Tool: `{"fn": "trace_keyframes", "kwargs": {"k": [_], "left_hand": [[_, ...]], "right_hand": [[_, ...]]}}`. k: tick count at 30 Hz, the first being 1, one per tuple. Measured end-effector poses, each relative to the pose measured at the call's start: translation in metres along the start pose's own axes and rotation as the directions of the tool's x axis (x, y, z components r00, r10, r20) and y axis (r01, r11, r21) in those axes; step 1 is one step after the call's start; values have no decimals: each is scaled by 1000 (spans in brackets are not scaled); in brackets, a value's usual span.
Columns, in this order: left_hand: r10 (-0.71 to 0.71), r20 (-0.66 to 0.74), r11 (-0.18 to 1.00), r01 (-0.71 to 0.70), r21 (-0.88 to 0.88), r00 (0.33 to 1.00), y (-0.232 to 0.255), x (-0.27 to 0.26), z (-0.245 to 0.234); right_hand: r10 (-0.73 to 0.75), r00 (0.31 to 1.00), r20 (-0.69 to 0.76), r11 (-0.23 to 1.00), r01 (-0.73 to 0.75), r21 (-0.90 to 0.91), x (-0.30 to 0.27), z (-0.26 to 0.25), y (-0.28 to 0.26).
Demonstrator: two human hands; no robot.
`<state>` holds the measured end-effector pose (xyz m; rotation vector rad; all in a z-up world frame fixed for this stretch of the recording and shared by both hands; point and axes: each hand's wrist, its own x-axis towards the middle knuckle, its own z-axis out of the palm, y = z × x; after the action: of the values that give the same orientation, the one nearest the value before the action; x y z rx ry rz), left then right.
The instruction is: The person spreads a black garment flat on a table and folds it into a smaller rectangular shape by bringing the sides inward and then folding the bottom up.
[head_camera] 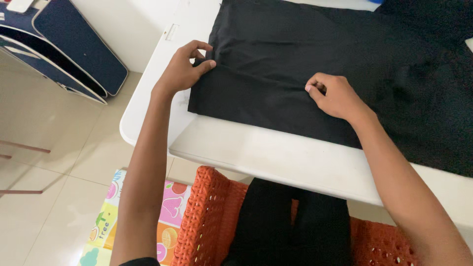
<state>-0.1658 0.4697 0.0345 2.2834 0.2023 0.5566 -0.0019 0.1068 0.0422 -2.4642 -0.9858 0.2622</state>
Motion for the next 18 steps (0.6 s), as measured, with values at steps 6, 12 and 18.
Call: {"fn": "trace_keyframes", "kwargs": {"k": [6,12,18], "left_hand": [[230,-182,875,-121,470,956,15,0,21],[402,62,874,-404,270,913,77,-28,122],[347,152,850,-379,366,925,86,-36,153]], "right_hand": [[-17,1000,-3,1000,17,6,-5,-4,-11],[-188,972,-141,982,188,-10,-6,-4,-7],[-320,832,-453,939,341,-38,-9,-44,51]]}}
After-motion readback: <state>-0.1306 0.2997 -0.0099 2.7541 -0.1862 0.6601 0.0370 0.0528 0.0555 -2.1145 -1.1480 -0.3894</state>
